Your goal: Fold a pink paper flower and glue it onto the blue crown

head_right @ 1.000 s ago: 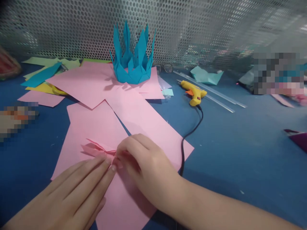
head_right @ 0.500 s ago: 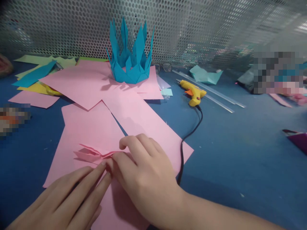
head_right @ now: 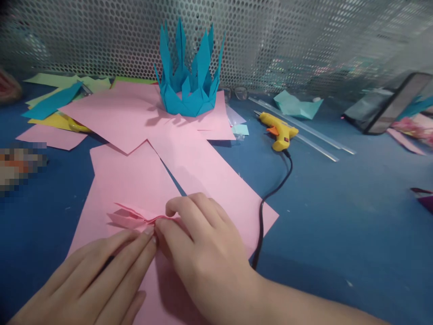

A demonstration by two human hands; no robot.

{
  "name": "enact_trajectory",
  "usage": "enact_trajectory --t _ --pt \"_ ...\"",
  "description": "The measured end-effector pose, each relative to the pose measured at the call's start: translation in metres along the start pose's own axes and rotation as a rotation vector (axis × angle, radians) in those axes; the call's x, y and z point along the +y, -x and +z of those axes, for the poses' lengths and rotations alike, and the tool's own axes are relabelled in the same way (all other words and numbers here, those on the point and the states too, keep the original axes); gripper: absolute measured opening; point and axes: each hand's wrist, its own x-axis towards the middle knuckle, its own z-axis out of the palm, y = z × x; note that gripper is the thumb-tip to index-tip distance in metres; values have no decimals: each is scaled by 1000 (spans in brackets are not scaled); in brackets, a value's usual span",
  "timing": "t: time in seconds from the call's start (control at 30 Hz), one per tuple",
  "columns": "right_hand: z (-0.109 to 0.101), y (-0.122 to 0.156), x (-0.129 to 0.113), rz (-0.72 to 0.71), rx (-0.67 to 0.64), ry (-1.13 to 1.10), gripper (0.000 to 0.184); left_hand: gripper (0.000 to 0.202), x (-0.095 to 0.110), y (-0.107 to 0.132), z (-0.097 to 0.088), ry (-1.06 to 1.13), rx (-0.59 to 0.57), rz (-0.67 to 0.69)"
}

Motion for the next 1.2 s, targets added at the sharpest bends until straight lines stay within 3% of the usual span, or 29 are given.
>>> enact_trajectory --t 0.4,0.63,0.77,0.93,1.13,1.2 --pt "2 -7 2 92 -41 -216 15 39 -2 4 0 35 -97 16" --pt "-3 -1 2 12 -36 34 17 36 0 0 4 53 -32 -32" --pt "-4 0 3 30 -25 23 17 32 2 -3 7 66 53 -59" --pt "-5 -2 4 -19 -21 69 20 31 5 -3 7 86 73 -63" --pt "-11 -6 11 -122 -68 90 26 41 2 -1 6 216 30 109" --pt "-12 -9 14 -187 -65 119 27 41 1 -1 7 230 23 111"
